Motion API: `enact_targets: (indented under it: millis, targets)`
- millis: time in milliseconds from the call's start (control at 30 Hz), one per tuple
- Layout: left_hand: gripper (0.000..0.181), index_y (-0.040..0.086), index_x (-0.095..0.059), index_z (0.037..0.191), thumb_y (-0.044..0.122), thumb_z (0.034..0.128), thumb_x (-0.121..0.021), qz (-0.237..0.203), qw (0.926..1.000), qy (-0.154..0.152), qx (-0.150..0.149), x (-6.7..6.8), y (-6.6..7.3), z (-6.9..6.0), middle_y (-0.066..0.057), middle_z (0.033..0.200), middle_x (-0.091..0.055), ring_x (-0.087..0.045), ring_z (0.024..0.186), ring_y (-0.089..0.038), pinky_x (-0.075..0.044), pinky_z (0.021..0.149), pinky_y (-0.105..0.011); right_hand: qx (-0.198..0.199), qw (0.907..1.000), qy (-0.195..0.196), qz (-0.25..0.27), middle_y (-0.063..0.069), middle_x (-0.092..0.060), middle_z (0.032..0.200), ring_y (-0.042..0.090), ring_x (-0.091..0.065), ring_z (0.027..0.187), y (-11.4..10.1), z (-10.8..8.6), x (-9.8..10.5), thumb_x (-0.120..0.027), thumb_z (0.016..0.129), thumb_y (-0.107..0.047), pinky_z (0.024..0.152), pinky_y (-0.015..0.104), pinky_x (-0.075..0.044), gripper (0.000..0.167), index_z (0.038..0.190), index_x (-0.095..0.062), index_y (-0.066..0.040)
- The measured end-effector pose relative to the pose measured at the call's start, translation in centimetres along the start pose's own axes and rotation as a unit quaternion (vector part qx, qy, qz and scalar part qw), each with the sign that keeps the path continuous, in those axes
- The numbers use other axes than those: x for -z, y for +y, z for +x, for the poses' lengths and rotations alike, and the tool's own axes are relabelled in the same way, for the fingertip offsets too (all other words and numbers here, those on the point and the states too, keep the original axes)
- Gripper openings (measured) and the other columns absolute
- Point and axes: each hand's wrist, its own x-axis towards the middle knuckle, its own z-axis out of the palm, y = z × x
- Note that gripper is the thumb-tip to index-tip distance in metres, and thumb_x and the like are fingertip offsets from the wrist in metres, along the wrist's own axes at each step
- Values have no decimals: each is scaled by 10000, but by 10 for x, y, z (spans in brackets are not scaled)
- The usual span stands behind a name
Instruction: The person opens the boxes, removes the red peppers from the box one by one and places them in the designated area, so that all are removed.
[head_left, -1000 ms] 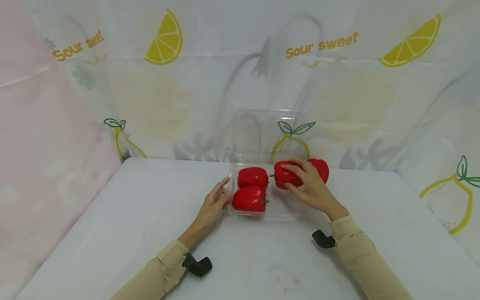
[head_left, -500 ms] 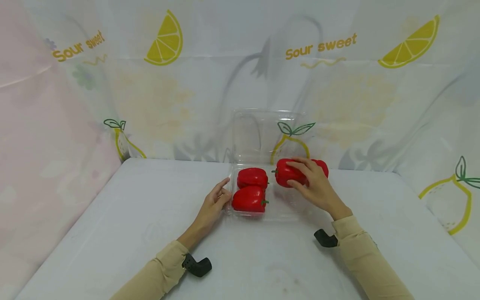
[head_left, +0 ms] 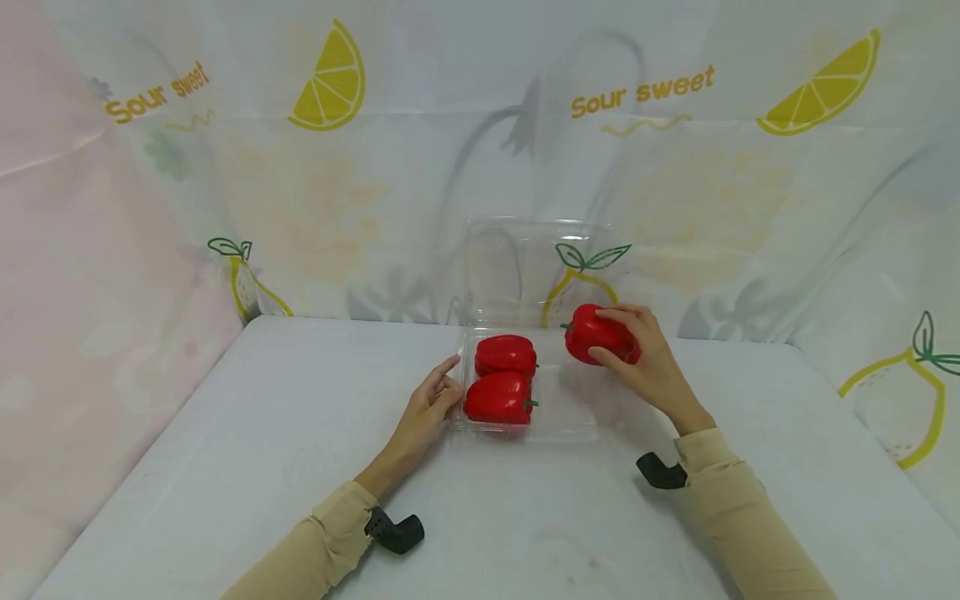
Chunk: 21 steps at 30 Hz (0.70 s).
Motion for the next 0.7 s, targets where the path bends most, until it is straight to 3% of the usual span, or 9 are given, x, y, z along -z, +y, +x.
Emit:
enact_targets:
  millis: [133,300,533,700]
  targets:
    - [476,162,-352,1447,117,985,-458,-4,10000,3,30,0,1,0,-34,905,-494,-484,720,-99,-444,686,-173,-344,9992,135,172,90,-417,1330,244,-421,1219,2,0,5,-720,817,-94,853,470,-518,528,1297,-504,-129]
    - [486,155,-330,1459,129,990,-456,-8,10000,-49,46,-1,3,0,-31,905,-488,-477,718,-100,-435,675,-176,-660,9969,211,360,94,-399,1357,267,-410,1230,4,0,10,-691,844,-110,882,524,-491,511,1311,-484,-137]
    - [500,148,-305,1473,128,994,-448,5,9998,-86,179,0,6,0,-23,912,-492,-482,732,-112,-442,687,-179,-769,9950,589,249,87,-444,1311,180,-420,1155,5,0,14,-652,878,-153,888,346,-405,481,1323,-473,-122]
    - [501,111,-305,1471,96,990,-443,-14,9995,-120,284,0,17,-5,-49,916,-492,-480,744,-140,-447,692,-181,-891,9938,658,129,99,-449,1318,183,-423,1144,8,0,15,-642,889,-215,848,292,-397,508,1347,-443,-120]
